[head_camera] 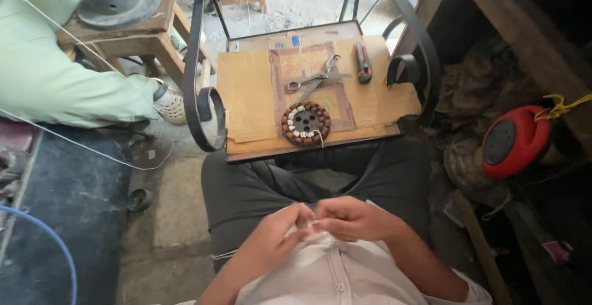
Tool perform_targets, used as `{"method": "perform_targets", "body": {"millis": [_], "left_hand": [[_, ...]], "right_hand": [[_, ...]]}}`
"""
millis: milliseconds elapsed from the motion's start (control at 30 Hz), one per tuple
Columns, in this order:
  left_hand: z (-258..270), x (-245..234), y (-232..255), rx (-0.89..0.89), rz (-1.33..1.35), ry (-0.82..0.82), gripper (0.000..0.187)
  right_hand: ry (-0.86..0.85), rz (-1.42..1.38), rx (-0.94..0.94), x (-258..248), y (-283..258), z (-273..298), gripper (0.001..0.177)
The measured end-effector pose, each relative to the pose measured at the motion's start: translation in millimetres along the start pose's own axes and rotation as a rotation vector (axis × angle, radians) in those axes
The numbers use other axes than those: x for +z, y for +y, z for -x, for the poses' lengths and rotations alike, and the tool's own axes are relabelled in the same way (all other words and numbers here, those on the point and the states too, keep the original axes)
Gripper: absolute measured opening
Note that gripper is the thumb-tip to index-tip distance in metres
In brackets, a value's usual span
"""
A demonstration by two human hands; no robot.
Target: The person winds white wire around a circular stator core, threading it through slots and securing it with their fingers. They use scissors to cut the wire and continue winding additional lengths onto the stator.
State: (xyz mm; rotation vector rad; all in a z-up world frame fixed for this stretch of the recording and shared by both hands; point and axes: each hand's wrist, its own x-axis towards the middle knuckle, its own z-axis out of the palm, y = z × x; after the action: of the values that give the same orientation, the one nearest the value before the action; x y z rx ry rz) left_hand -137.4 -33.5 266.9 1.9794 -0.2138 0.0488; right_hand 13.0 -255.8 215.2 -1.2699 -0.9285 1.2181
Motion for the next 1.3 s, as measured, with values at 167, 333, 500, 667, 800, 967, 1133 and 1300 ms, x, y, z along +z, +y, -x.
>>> {"method": "perform_targets", "body": {"millis": [167, 333, 500, 667, 800, 967, 1133, 1300], "left_hand": [[26.8, -42.3, -49.5, -0.07, 0.046, 0.269, 0.01], [107.9, -105.3, -65.4, -0.196, -0.058, 0.842, 0.005], [188.0, -149.8, -35.6, -0.34, -0.464, 1.359, 0.01], [185.5, -131.1, -54.1, -0.524, -0.484, 1.289, 0.021], [165.2, -110.5, -69.0, -0.638, -0.499, 1.165, 0.029], [154.6, -112.5, -81.7, -0.709, -0.578, 0.993, 0.04], [134.9, -88.3, -71.1, -0.406, -0.719, 0.818, 0.051], [59.6, 4.7, -37.8, 0.192, -0.308, 0.419, 0.061]], "right_hand": [[0.127, -0.275, -0.164, -46.4, 31.4, 54.7, 0.03], [0.285, -0.249, -0.246, -73.0, 46.6, 82.4, 0.035], [0.373, -0.316, -0.351, -87.5, 37.6, 81.6, 0.031], [0.425, -0.254, -0.489, -104.9, 7.4, 98.2, 0.031], [0.496, -0.348, -0.667, -109.4, -24.8, 106.1, 0.032], [0.789, -0.266, -0.823, -96.7, -53.4, 96.6, 0.028], [0.833, 0.311, -0.547, -51.7, -52.0, 41.4, 0.013], [0.47, 0.615, -0.236, 12.4, -47.0, -30.7, 0.015]]}}
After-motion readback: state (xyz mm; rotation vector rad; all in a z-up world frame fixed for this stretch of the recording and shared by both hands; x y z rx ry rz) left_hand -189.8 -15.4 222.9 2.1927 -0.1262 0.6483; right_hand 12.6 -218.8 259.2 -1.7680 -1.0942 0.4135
